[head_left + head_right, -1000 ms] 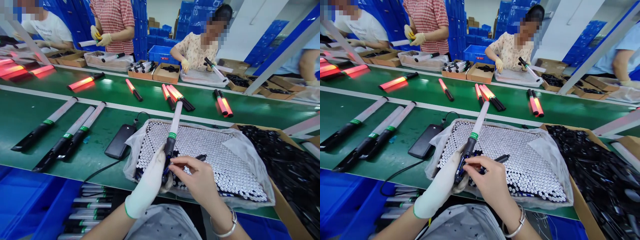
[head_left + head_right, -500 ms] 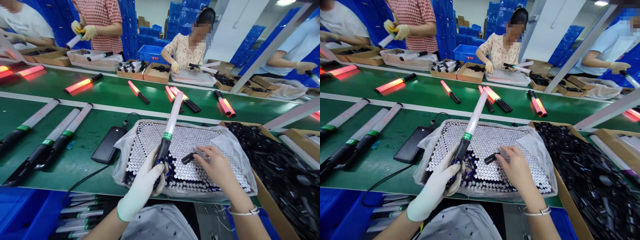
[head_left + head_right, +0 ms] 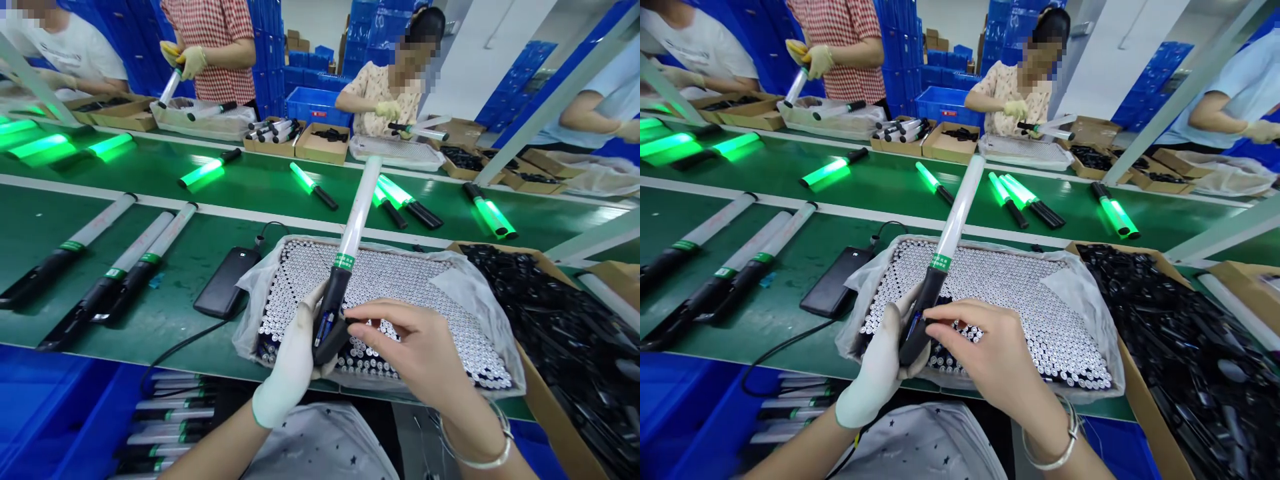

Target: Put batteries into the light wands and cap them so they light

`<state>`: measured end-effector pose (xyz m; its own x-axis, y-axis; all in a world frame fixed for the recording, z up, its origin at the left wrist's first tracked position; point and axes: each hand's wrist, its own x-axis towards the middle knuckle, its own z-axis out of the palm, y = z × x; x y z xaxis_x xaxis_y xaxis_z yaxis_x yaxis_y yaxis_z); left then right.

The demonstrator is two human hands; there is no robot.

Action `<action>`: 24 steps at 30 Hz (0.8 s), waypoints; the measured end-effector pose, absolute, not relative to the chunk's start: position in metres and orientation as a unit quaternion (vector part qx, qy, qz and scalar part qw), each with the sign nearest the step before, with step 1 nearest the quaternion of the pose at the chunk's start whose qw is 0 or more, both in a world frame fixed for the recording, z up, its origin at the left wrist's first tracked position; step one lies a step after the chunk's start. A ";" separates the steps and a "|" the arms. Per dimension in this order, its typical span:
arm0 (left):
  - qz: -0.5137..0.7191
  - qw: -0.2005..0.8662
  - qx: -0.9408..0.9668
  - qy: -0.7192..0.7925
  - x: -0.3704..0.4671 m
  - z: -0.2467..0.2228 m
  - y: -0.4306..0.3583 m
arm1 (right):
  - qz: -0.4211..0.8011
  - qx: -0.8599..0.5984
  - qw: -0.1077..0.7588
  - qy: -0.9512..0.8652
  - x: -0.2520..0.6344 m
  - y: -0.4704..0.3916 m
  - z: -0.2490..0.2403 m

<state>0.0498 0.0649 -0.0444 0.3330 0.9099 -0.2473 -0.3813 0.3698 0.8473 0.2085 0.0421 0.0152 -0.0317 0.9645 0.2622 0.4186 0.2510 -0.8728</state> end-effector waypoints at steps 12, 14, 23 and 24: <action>0.457 0.733 0.417 0.282 0.038 -0.045 0.057 | 0.198 -0.535 0.508 -0.646 0.182 0.042 -0.008; 0.447 0.739 0.419 0.279 0.036 -0.045 0.059 | 0.212 -0.557 0.526 -0.607 0.179 0.043 -0.017; 0.433 0.721 0.427 0.333 0.025 -0.046 0.053 | 0.417 -0.513 0.559 -0.501 0.157 0.061 -0.042; 0.423 0.722 0.430 0.339 0.022 -0.042 0.055 | 0.411 -0.513 0.567 -0.496 0.159 0.060 -0.043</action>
<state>0.0216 0.0552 -0.0415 0.4131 0.9020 -0.1255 -0.3198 0.2727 0.9074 0.1589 0.0599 -0.0427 0.1698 0.9754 0.1404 0.0435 0.1349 -0.9899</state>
